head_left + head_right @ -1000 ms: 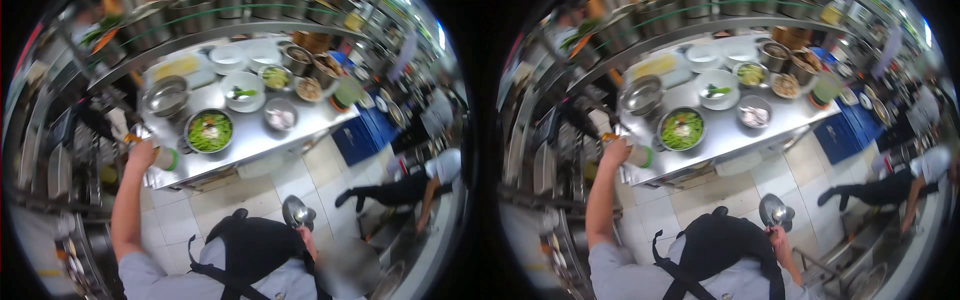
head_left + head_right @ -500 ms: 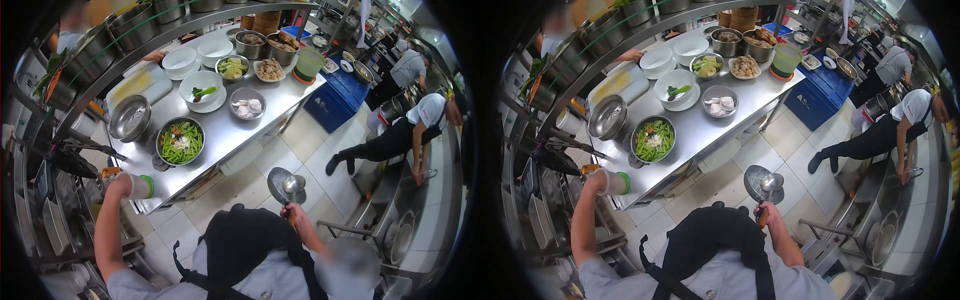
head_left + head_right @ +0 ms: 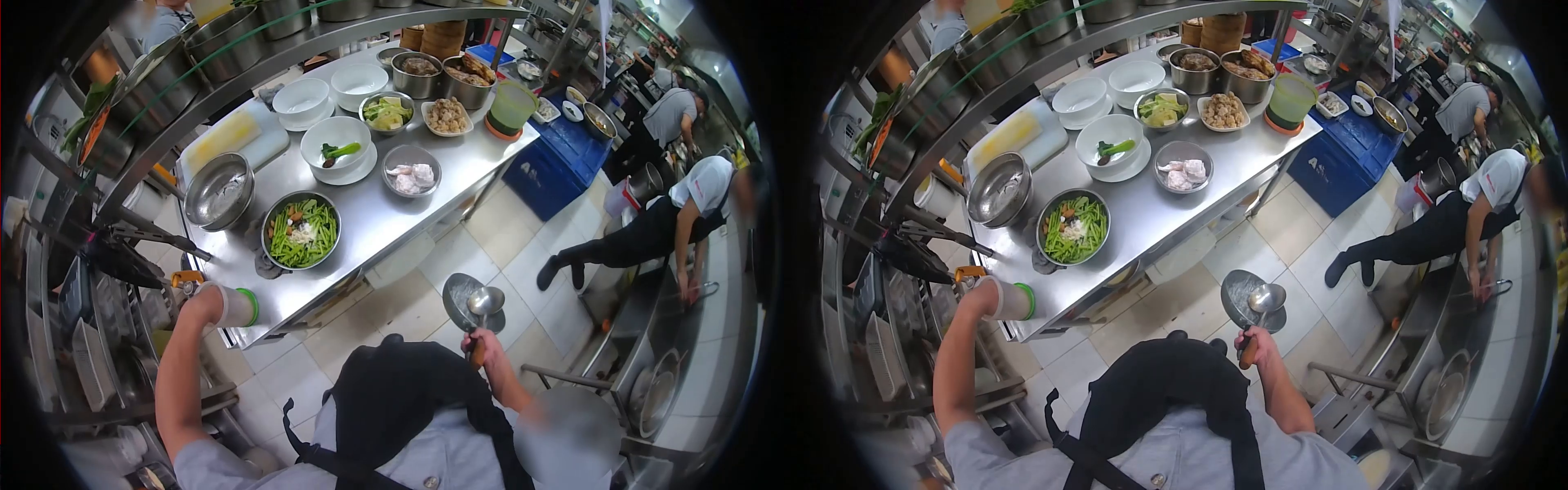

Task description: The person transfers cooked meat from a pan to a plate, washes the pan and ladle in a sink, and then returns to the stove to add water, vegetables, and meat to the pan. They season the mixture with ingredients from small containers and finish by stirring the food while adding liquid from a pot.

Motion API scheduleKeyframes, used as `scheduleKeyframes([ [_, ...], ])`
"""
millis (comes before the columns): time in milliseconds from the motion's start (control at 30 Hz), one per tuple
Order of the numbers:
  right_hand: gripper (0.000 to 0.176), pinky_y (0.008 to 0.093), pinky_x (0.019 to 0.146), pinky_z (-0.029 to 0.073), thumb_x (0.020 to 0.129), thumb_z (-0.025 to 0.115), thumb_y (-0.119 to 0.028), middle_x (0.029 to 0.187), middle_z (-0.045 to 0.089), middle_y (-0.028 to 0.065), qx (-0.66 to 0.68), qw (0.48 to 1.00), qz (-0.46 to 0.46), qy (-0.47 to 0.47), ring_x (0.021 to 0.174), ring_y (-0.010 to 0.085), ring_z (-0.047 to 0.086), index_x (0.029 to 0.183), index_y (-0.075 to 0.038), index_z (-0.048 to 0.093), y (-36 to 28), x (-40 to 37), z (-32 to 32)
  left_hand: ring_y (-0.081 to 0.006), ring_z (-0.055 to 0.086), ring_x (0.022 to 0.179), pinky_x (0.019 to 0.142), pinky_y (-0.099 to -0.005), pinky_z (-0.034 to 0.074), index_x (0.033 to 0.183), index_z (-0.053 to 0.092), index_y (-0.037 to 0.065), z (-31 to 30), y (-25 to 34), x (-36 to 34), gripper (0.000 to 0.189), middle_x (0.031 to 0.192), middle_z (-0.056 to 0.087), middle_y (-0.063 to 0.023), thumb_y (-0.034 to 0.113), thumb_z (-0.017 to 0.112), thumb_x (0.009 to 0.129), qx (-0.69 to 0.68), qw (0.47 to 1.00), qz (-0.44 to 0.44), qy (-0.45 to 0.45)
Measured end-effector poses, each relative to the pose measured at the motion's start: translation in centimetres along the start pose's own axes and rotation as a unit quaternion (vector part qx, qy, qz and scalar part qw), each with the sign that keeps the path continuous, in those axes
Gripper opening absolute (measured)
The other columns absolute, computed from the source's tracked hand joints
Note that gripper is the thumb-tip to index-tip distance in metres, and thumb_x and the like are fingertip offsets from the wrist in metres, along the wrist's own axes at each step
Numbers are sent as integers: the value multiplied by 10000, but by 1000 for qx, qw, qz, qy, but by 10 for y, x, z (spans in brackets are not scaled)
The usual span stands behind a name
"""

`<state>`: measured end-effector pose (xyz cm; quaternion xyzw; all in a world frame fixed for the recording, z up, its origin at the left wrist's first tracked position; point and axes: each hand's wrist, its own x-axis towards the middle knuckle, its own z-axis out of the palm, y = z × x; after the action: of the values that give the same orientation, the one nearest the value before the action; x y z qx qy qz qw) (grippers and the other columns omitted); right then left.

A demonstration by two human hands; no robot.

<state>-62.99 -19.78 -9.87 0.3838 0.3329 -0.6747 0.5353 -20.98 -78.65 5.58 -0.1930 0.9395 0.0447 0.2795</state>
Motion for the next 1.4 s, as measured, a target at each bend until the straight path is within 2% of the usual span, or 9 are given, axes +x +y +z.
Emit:
scheduleKeyframes([
  [200,195,368,600,502,649,517,52,763,544,153,28,1000,-9,-6,624,241,516,841,38,487,-13,1,1,-381,637,822,750,-405,500,814,693,7,-59,38,-9,281,868,661,-231,251,695,673,-56,998,-12,-18],
  [267,228,370,616,503,648,527,54,774,550,156,19,1000,-20,-6,638,248,524,872,48,487,-16,1,-1,-391,636,804,728,-409,507,837,690,-6,-59,40,-17,284,871,663,-231,237,679,690,-184,978,-85,45],
  [467,246,360,614,507,645,543,34,784,554,145,-6,1000,-29,5,637,238,532,886,28,493,-23,-12,8,-136,604,514,539,-306,494,659,685,28,-119,67,-48,132,551,635,-40,147,631,643,-271,949,-160,18],
  [600,260,335,580,525,643,541,11,799,553,131,-15,996,-69,46,598,212,530,897,10,487,-11,-33,29,-136,615,561,533,-262,513,824,681,-38,-113,50,-53,105,682,656,-83,37,703,755,-581,797,-166,0],
  [867,222,384,621,514,640,544,12,776,554,136,13,997,-75,21,630,234,546,854,41,493,-30,-7,-8,-149,607,568,521,-276,502,892,658,-39,-119,17,-66,138,677,633,-83,22,724,788,-688,713,-129,-38],
  [1133,246,355,640,502,633,544,28,745,564,131,80,995,-48,-28,640,240,546,873,63,505,-46,9,-55,-136,606,581,547,-266,495,958,660,-9,-188,109,-14,185,736,646,-50,89,729,816,-622,745,-125,-207],
  [1200,234,361,644,503,629,542,26,745,563,133,85,993,-77,4,637,246,546,857,58,503,-48,18,-68,-151,626,639,564,-279,503,1009,651,-30,-195,145,25,221,785,659,-80,69,718,823,-571,758,13,-316],
  [1267,225,371,621,502,628,524,34,741,552,138,122,990,-70,13,624,250,533,850,47,494,-54,18,-76,-139,623,673,584,-274,499,1030,641,-29,-215,185,71,242,811,662,-77,85,715,830,-514,770,67,-373],
  [1400,219,373,590,502,630,501,42,734,537,141,191,978,-78,34,610,255,519,847,28,483,-68,17,-95,-130,621,659,564,-272,505,1009,647,-14,-265,264,181,245,815,657,-63,118,730,820,-463,774,170,-398],
])
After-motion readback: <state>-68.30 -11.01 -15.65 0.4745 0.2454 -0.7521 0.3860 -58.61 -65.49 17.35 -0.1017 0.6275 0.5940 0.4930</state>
